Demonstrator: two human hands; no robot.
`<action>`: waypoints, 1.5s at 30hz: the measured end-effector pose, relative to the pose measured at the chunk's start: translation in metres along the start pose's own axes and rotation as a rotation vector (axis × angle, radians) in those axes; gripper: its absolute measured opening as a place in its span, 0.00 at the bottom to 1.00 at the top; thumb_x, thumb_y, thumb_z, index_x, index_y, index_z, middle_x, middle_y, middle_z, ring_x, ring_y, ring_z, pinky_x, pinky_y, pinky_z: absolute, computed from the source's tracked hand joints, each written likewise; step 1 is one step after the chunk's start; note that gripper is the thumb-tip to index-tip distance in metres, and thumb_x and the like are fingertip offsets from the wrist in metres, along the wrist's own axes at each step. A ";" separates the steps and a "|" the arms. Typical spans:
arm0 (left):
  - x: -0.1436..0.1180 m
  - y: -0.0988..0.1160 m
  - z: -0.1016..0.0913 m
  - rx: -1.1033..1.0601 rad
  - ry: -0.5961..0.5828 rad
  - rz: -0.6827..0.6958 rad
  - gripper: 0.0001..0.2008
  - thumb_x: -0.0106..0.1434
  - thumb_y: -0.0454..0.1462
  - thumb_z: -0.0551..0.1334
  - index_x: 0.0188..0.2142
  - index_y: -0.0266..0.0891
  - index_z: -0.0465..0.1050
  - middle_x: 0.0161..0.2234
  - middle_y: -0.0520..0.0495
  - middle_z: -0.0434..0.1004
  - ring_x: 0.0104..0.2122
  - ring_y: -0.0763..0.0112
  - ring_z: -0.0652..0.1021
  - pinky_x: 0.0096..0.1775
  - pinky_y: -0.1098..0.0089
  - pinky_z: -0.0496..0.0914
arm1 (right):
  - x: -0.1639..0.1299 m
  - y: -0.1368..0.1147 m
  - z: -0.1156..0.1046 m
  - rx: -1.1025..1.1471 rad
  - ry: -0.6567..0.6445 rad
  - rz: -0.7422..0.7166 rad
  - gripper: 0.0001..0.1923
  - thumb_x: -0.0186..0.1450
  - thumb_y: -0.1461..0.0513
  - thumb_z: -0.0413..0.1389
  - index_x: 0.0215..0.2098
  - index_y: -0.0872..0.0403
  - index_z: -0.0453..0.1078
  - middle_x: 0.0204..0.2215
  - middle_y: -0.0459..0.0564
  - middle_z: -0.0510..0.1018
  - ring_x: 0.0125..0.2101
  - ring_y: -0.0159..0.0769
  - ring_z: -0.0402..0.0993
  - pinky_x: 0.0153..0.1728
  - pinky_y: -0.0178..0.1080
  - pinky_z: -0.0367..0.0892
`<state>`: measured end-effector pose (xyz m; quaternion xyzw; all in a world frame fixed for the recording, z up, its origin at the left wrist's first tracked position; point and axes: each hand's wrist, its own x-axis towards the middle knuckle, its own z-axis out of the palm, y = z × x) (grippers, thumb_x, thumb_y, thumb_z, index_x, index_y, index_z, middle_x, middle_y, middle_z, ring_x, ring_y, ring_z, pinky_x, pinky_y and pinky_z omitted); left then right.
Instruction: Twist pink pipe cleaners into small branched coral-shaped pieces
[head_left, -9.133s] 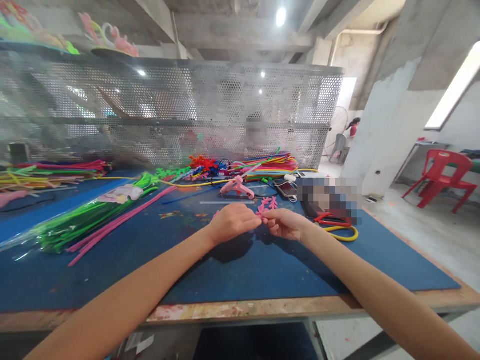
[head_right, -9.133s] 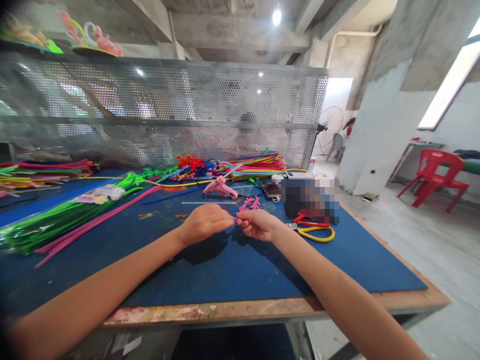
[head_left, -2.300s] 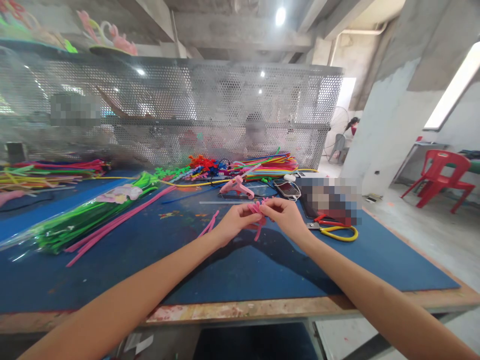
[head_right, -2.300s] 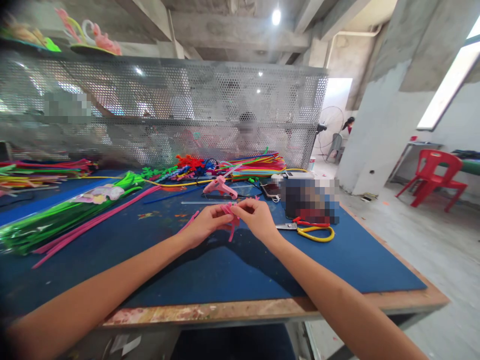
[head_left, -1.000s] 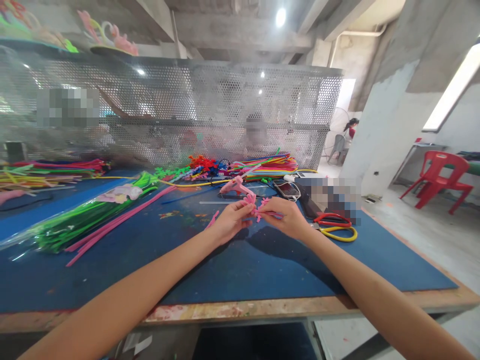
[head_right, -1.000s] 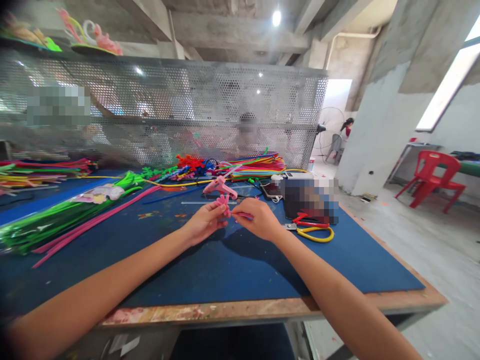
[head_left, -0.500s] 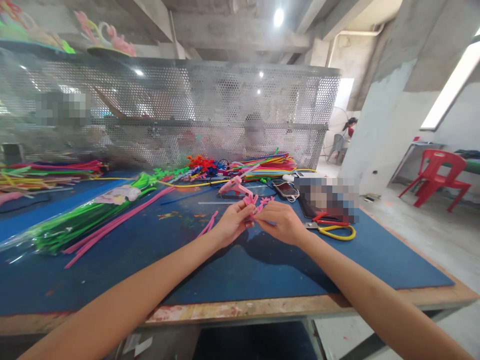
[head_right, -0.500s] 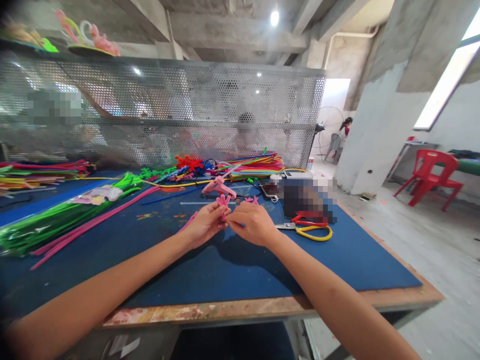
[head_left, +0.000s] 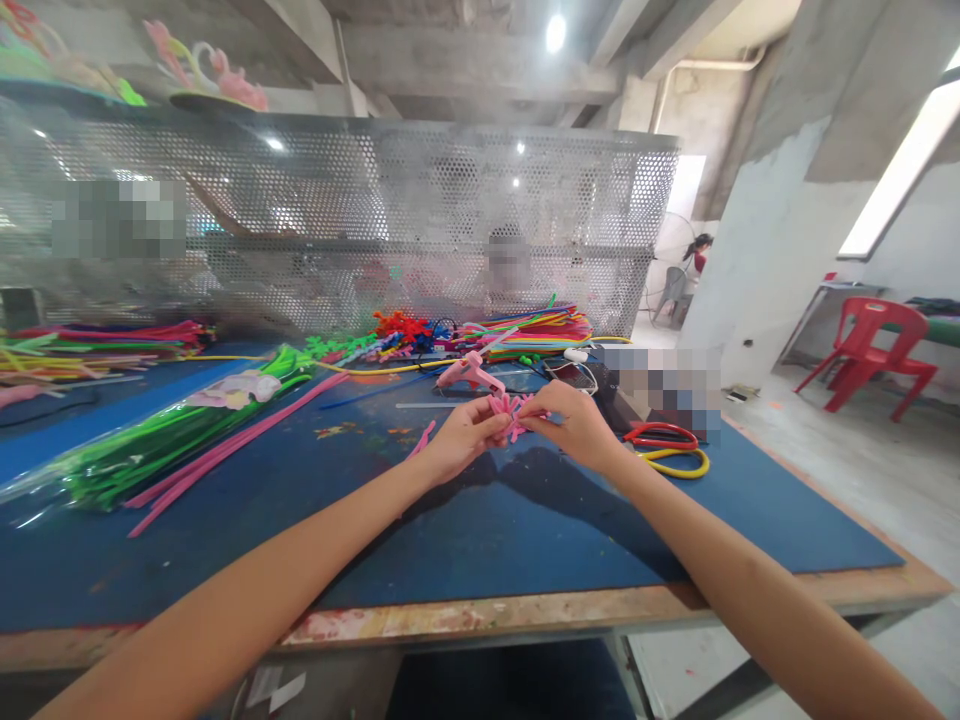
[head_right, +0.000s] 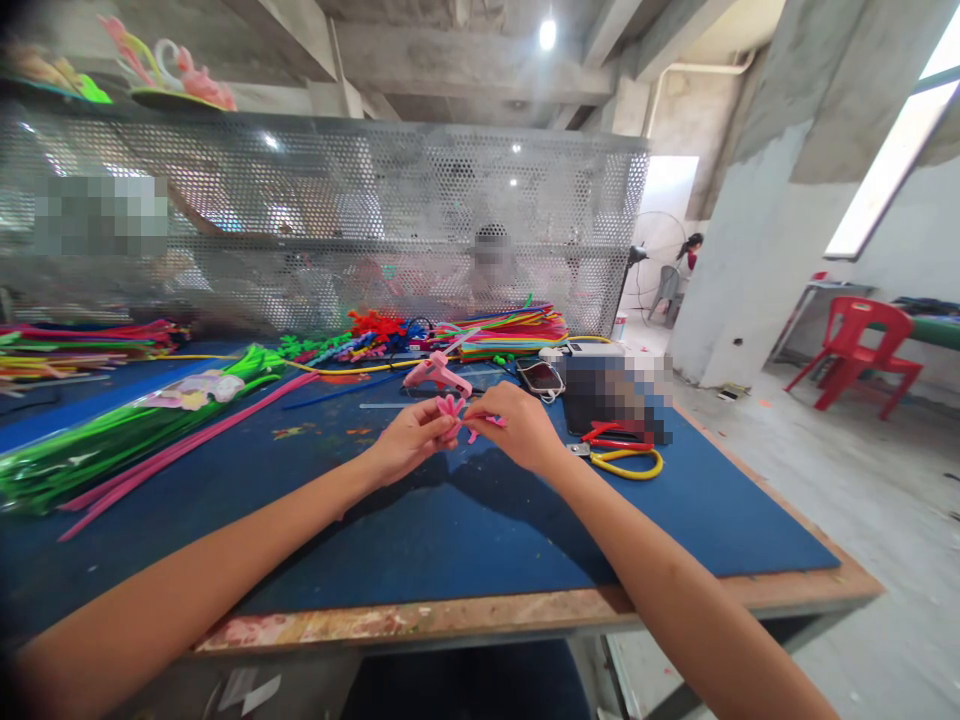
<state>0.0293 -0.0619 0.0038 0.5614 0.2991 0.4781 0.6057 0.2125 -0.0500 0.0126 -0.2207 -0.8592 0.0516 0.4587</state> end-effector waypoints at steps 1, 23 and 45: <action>0.000 0.000 0.000 0.008 -0.003 0.004 0.13 0.47 0.40 0.69 0.28 0.35 0.70 0.23 0.53 0.70 0.21 0.80 0.68 0.28 0.75 0.63 | 0.000 0.000 -0.001 -0.034 -0.004 -0.026 0.06 0.62 0.62 0.53 0.30 0.52 0.72 0.27 0.48 0.76 0.30 0.34 0.67 0.33 0.36 0.62; -0.005 0.001 0.006 0.359 0.054 0.020 0.12 0.53 0.43 0.63 0.30 0.35 0.69 0.25 0.54 0.70 0.22 0.78 0.68 0.27 0.76 0.62 | -0.005 -0.011 0.010 -0.362 0.095 0.000 0.08 0.63 0.63 0.51 0.30 0.53 0.72 0.28 0.47 0.77 0.30 0.33 0.66 0.32 0.36 0.57; -0.007 0.002 0.011 -0.113 0.229 0.030 0.14 0.42 0.37 0.71 0.28 0.33 0.73 0.23 0.52 0.74 0.24 0.78 0.73 0.33 0.74 0.70 | -0.008 -0.023 0.019 0.022 0.216 0.114 0.09 0.62 0.63 0.53 0.37 0.51 0.74 0.28 0.48 0.78 0.27 0.33 0.69 0.33 0.37 0.64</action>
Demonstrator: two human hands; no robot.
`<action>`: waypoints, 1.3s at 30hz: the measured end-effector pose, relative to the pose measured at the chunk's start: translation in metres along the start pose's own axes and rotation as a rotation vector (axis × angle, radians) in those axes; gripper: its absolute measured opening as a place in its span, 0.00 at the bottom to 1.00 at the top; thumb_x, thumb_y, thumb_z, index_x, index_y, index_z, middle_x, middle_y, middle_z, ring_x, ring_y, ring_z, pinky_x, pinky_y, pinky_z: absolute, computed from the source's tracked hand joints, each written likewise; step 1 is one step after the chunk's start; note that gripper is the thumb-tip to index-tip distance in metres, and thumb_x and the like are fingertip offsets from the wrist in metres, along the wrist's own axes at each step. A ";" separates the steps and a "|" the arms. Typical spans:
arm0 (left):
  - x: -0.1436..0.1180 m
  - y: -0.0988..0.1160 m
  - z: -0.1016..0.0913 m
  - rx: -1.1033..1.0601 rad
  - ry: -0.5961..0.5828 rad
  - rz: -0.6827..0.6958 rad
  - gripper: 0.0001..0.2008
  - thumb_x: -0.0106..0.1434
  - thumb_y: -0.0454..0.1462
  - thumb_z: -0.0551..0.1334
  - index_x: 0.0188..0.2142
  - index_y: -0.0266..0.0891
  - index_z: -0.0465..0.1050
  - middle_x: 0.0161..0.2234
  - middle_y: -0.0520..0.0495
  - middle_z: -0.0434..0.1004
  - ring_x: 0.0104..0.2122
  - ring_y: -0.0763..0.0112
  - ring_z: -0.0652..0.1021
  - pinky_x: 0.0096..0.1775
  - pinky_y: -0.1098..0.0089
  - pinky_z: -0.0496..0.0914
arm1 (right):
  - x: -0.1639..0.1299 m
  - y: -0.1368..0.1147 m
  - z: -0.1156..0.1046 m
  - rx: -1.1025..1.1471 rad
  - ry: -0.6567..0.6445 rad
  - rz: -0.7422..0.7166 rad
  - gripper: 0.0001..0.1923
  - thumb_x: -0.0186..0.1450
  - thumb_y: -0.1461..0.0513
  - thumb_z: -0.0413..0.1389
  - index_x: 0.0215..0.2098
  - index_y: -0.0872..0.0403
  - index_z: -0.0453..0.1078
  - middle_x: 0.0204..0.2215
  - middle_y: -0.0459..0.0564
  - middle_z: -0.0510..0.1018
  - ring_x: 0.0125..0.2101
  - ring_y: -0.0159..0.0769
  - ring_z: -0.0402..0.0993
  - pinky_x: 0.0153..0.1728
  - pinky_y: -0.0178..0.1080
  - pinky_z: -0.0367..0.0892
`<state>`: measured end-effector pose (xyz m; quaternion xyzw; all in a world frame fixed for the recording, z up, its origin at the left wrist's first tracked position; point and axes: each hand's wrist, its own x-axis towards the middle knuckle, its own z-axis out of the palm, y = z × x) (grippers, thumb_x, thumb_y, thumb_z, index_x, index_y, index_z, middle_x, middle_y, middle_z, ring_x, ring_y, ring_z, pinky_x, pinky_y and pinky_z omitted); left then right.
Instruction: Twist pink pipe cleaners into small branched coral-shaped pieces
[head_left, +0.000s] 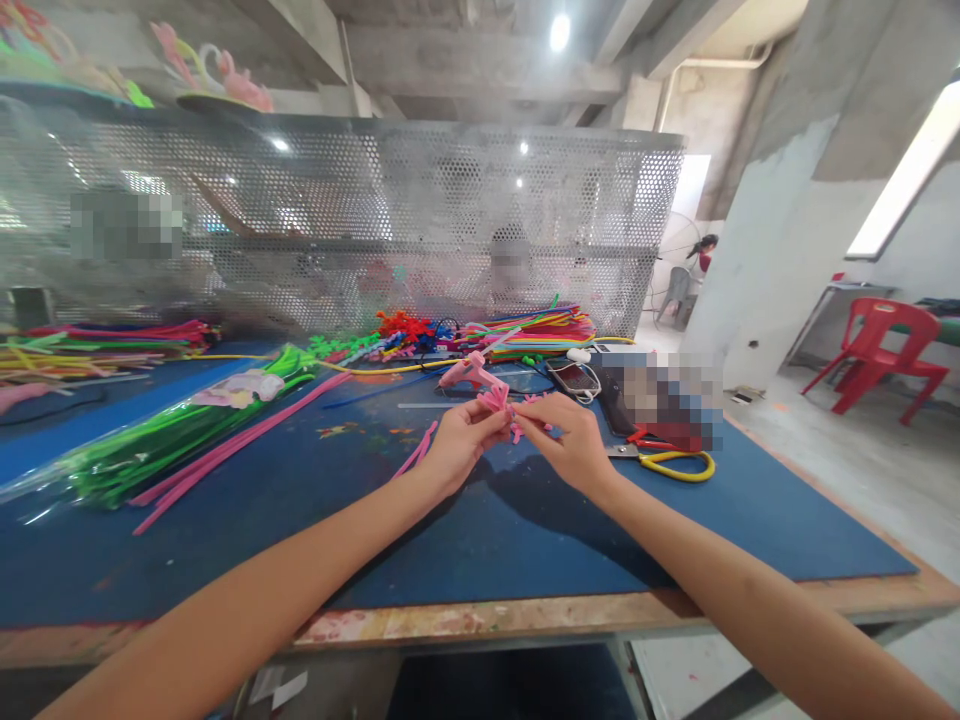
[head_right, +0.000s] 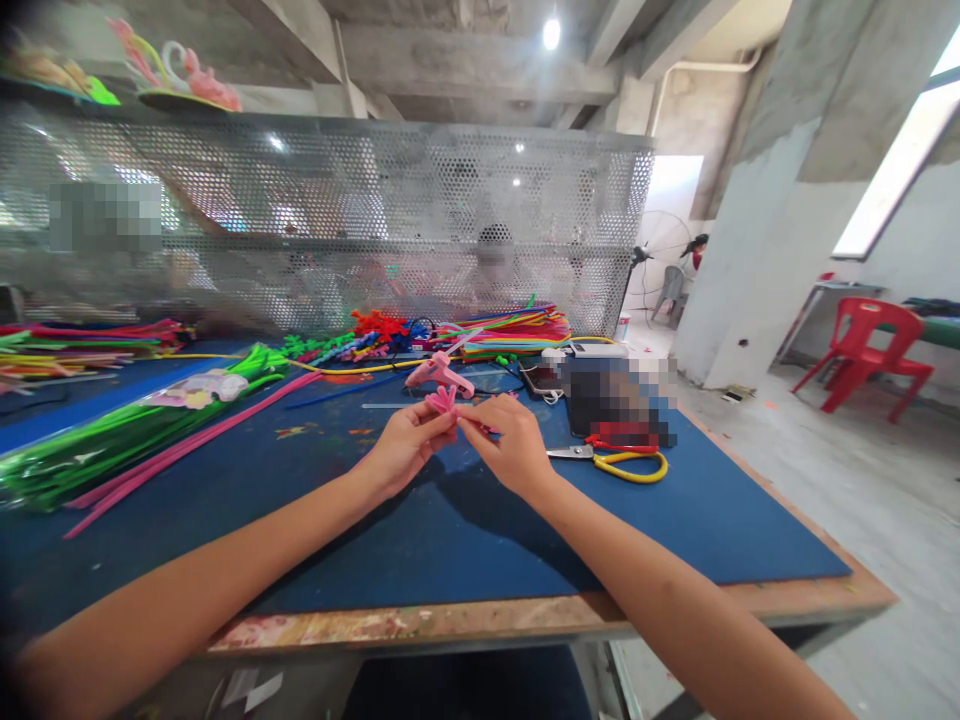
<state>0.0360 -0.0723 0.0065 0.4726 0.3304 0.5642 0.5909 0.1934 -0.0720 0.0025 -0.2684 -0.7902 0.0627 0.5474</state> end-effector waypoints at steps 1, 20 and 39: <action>0.001 0.000 -0.001 -0.008 0.007 -0.003 0.14 0.42 0.37 0.72 0.28 0.32 0.73 0.23 0.52 0.74 0.24 0.78 0.73 0.33 0.74 0.70 | -0.001 -0.002 0.002 0.029 -0.010 0.022 0.09 0.62 0.63 0.53 0.38 0.52 0.74 0.29 0.48 0.78 0.28 0.33 0.69 0.33 0.37 0.64; 0.007 0.001 -0.013 0.084 -0.174 -0.165 0.14 0.45 0.41 0.70 0.25 0.33 0.71 0.21 0.53 0.70 0.20 0.81 0.70 0.26 0.77 0.66 | 0.004 0.012 0.004 0.992 -0.281 0.835 0.14 0.49 0.57 0.64 0.32 0.54 0.72 0.25 0.44 0.74 0.22 0.24 0.65 0.24 0.29 0.60; 0.004 0.010 -0.011 0.623 -0.173 0.208 0.14 0.50 0.39 0.66 0.29 0.39 0.59 0.22 0.54 0.72 0.25 0.72 0.75 0.29 0.73 0.68 | 0.006 0.013 0.003 0.772 -0.177 0.866 0.13 0.46 0.57 0.65 0.27 0.57 0.72 0.22 0.45 0.76 0.21 0.27 0.70 0.24 0.32 0.66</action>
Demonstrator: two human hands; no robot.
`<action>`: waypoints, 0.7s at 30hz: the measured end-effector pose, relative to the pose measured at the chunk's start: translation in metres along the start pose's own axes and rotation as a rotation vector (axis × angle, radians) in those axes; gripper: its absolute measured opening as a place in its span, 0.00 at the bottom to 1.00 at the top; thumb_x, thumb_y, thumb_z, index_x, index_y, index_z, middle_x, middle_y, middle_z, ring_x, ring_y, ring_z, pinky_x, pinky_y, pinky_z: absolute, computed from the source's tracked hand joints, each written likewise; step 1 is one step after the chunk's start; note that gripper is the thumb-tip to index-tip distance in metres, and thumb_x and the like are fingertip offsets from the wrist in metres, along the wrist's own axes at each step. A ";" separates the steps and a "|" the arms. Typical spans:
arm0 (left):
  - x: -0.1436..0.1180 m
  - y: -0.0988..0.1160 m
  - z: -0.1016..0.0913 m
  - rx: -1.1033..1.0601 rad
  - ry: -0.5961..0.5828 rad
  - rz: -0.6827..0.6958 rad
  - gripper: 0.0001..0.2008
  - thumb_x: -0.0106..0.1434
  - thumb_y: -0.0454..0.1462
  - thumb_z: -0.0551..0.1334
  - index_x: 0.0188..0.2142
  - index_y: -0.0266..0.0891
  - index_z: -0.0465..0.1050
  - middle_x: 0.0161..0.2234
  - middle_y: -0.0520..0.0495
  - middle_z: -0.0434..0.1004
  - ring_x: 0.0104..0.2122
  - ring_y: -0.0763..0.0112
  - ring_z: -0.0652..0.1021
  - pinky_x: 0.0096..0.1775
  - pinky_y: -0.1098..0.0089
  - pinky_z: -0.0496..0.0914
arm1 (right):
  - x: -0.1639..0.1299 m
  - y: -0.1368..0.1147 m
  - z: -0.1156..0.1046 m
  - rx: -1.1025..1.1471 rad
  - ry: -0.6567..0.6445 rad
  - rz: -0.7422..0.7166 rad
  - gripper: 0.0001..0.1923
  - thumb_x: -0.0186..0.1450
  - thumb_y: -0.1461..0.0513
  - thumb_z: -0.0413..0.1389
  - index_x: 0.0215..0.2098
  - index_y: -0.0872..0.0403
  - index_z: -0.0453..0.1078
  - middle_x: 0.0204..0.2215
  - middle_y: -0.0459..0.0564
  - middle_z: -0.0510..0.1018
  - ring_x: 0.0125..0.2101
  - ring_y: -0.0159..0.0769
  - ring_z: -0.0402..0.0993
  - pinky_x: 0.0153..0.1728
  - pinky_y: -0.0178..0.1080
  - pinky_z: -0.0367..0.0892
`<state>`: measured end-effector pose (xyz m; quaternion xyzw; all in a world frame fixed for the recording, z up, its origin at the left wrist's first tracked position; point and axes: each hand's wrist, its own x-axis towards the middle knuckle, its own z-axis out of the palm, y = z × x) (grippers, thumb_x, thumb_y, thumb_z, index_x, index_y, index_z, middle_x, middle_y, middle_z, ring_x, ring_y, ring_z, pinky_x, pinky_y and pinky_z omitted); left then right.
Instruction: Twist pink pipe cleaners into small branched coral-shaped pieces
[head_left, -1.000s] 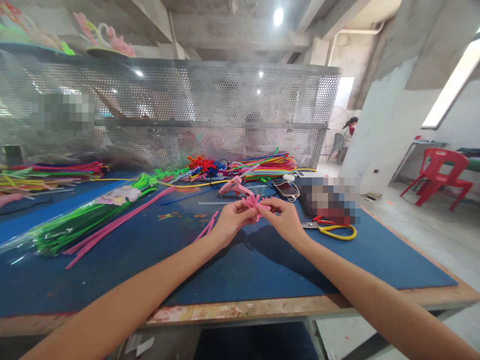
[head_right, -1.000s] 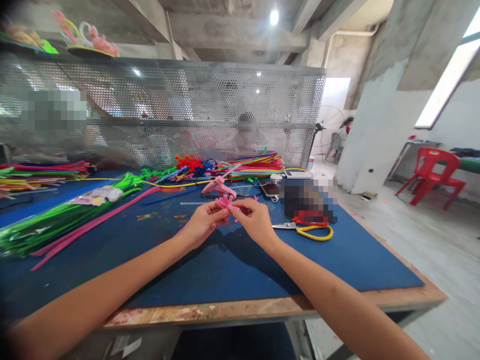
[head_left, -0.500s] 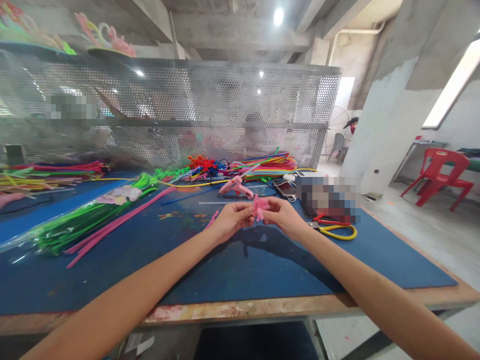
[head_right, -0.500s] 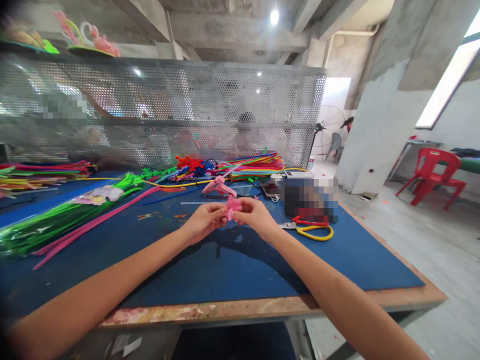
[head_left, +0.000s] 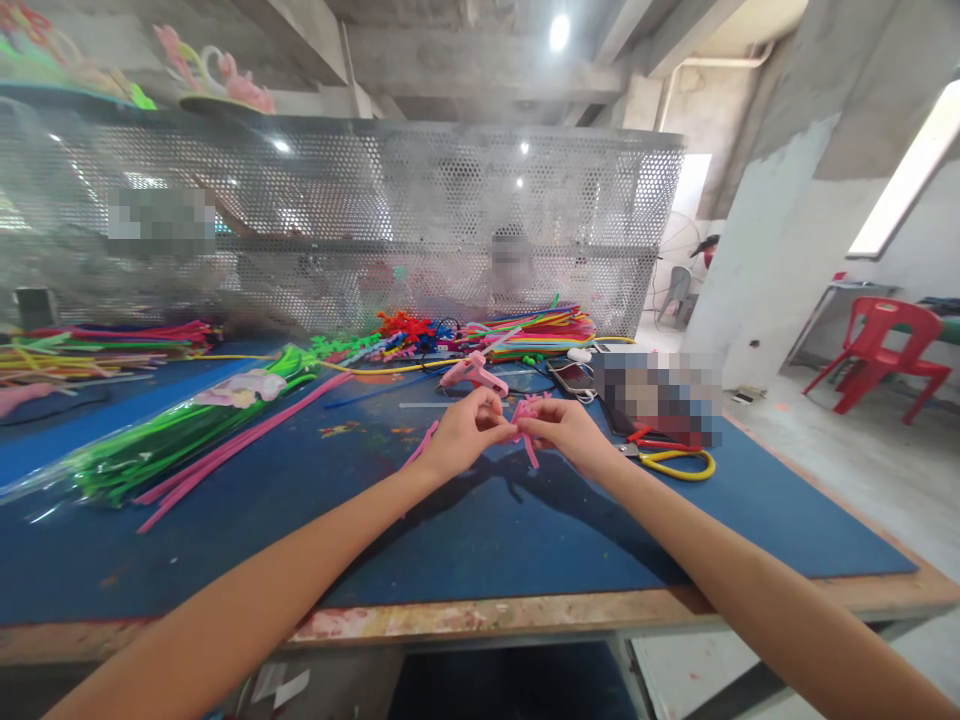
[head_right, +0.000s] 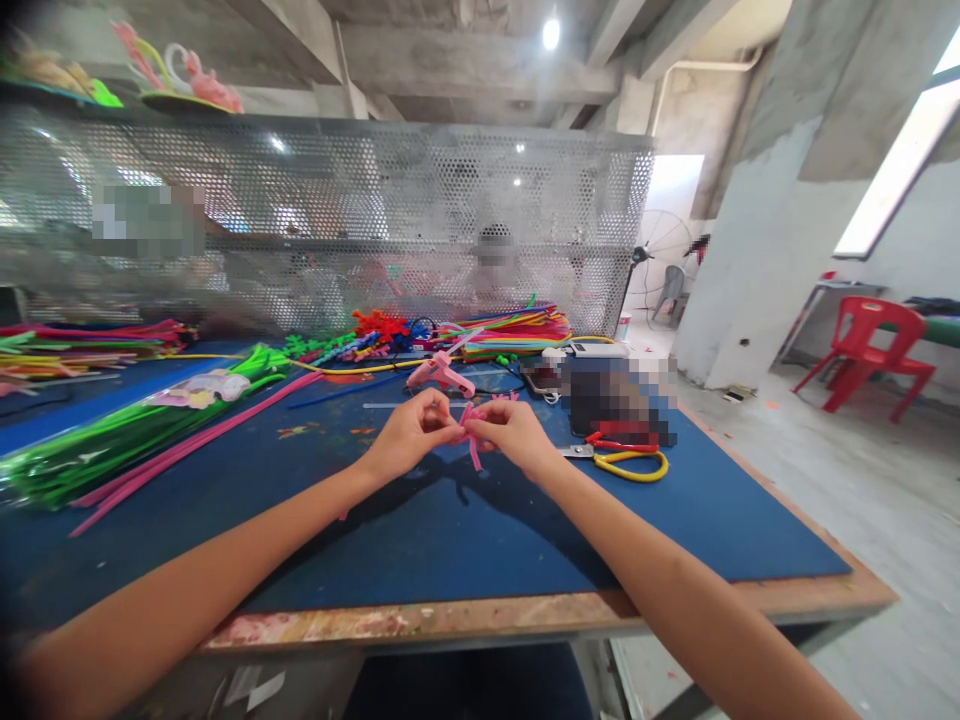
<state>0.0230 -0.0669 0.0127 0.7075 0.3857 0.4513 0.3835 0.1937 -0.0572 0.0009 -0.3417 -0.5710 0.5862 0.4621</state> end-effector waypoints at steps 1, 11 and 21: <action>0.000 -0.001 0.001 0.004 0.019 0.000 0.13 0.51 0.40 0.65 0.29 0.38 0.61 0.23 0.54 0.72 0.26 0.71 0.76 0.30 0.72 0.68 | 0.001 0.000 0.000 0.021 0.004 0.005 0.13 0.46 0.57 0.65 0.26 0.56 0.72 0.22 0.44 0.75 0.22 0.28 0.70 0.25 0.32 0.67; -0.003 -0.005 0.002 0.013 0.092 0.135 0.13 0.51 0.40 0.66 0.35 0.36 0.76 0.35 0.46 0.79 0.35 0.65 0.77 0.41 0.69 0.69 | 0.001 0.002 0.003 0.215 0.037 -0.064 0.14 0.43 0.60 0.67 0.24 0.56 0.69 0.23 0.44 0.76 0.24 0.30 0.72 0.30 0.37 0.70; -0.005 0.000 -0.005 0.352 0.103 0.277 0.10 0.55 0.41 0.62 0.36 0.44 0.78 0.34 0.47 0.79 0.35 0.65 0.76 0.41 0.69 0.67 | -0.003 0.001 0.005 0.107 0.054 -0.162 0.19 0.44 0.57 0.66 0.28 0.53 0.62 0.18 0.40 0.74 0.20 0.30 0.71 0.26 0.35 0.65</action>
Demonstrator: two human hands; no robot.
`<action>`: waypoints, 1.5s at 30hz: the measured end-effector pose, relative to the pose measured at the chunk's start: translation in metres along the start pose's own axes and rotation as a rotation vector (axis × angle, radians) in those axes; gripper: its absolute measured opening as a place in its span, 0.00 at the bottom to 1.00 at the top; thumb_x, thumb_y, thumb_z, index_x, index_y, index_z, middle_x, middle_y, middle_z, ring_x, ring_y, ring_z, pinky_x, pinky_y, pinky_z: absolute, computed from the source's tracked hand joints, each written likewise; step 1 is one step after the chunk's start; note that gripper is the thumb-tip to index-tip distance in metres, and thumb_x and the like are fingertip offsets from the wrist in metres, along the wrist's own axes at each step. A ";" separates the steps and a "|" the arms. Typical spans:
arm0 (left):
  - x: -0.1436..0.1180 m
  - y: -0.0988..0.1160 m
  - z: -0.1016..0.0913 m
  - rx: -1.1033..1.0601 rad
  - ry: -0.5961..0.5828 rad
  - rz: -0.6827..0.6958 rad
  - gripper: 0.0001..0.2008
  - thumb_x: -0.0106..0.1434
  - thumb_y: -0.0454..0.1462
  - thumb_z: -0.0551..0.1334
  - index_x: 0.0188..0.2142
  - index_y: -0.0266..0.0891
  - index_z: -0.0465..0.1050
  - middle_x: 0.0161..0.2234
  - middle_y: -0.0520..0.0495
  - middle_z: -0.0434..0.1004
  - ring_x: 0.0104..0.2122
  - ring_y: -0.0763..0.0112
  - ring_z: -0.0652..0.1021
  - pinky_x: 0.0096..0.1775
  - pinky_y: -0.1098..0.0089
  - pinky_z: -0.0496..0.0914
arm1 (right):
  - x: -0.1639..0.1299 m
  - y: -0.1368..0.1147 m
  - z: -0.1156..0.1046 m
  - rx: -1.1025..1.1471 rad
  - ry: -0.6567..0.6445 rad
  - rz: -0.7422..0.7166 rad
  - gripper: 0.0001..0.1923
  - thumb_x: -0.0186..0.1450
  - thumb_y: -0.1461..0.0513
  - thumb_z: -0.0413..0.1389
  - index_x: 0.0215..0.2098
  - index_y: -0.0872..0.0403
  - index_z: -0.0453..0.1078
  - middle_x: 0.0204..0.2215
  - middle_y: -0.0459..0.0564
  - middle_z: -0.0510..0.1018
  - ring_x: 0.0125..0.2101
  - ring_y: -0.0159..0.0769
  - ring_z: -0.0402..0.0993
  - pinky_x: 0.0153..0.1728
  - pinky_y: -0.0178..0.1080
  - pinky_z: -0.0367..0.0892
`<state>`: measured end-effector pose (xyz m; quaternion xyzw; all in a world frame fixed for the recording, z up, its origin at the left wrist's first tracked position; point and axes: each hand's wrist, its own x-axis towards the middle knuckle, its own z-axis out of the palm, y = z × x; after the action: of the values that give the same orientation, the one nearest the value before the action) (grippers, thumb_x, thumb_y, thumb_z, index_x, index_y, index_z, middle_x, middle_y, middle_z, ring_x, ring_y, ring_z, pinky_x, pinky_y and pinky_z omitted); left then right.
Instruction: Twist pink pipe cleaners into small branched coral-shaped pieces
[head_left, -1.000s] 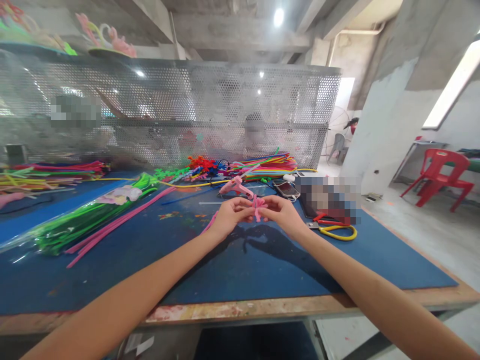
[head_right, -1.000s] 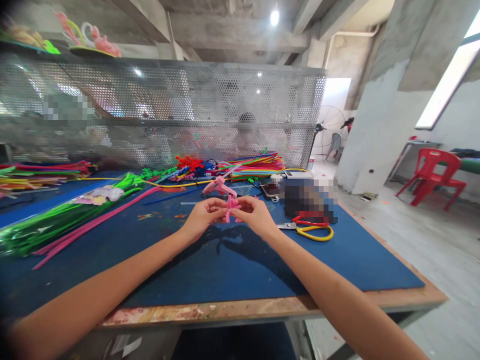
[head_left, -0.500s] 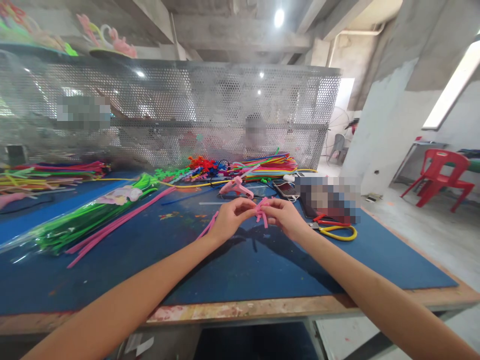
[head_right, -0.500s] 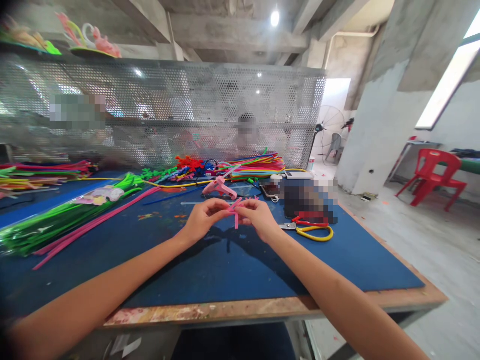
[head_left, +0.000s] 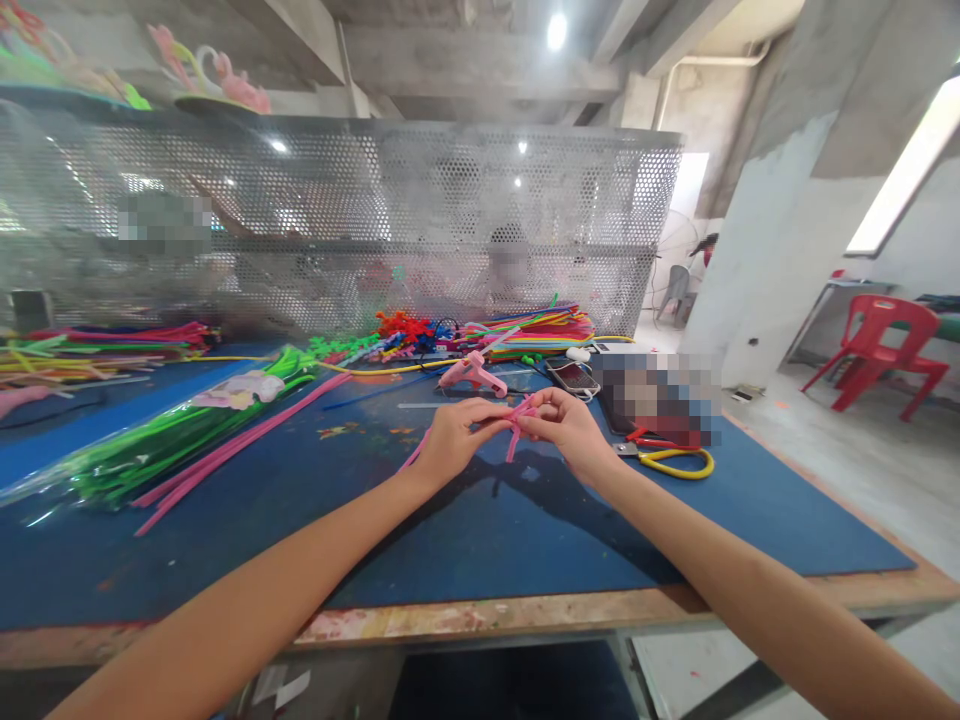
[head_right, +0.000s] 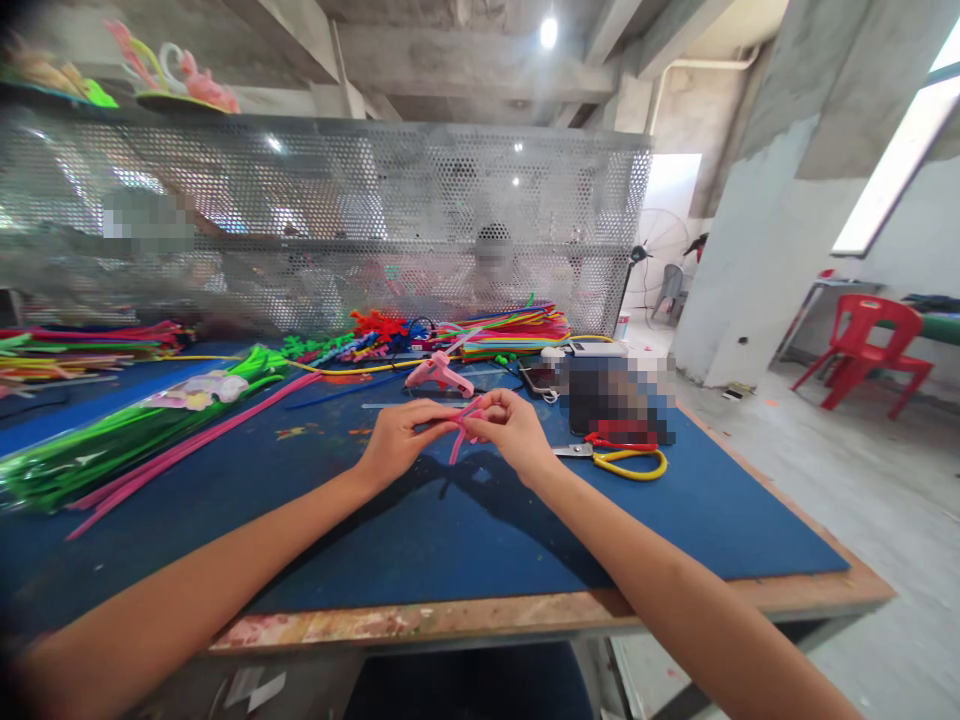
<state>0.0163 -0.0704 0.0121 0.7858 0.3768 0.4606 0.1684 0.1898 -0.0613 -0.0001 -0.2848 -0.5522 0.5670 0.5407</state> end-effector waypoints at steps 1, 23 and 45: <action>0.000 0.000 -0.002 0.042 -0.019 0.031 0.09 0.56 0.41 0.62 0.37 0.45 0.78 0.34 0.47 0.78 0.35 0.65 0.75 0.41 0.69 0.67 | 0.000 0.000 0.000 -0.018 -0.001 -0.021 0.20 0.45 0.57 0.66 0.29 0.53 0.61 0.18 0.40 0.74 0.20 0.30 0.71 0.25 0.35 0.65; 0.001 -0.002 0.012 -0.245 0.031 -0.167 0.12 0.55 0.41 0.62 0.37 0.37 0.69 0.34 0.48 0.75 0.34 0.68 0.75 0.38 0.69 0.69 | 0.003 0.001 -0.002 -0.370 0.006 -0.040 0.12 0.52 0.55 0.59 0.27 0.56 0.73 0.21 0.46 0.73 0.22 0.30 0.66 0.24 0.34 0.61; -0.003 0.006 0.009 -0.109 -0.034 0.096 0.08 0.56 0.39 0.62 0.35 0.40 0.76 0.36 0.46 0.73 0.35 0.69 0.73 0.37 0.71 0.68 | -0.005 -0.002 0.008 0.134 0.035 0.210 0.16 0.45 0.55 0.66 0.27 0.54 0.72 0.20 0.41 0.71 0.22 0.24 0.63 0.23 0.29 0.57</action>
<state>0.0253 -0.0761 0.0094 0.8003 0.3102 0.4747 0.1947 0.1846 -0.0687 0.0022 -0.3142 -0.4709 0.6511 0.5055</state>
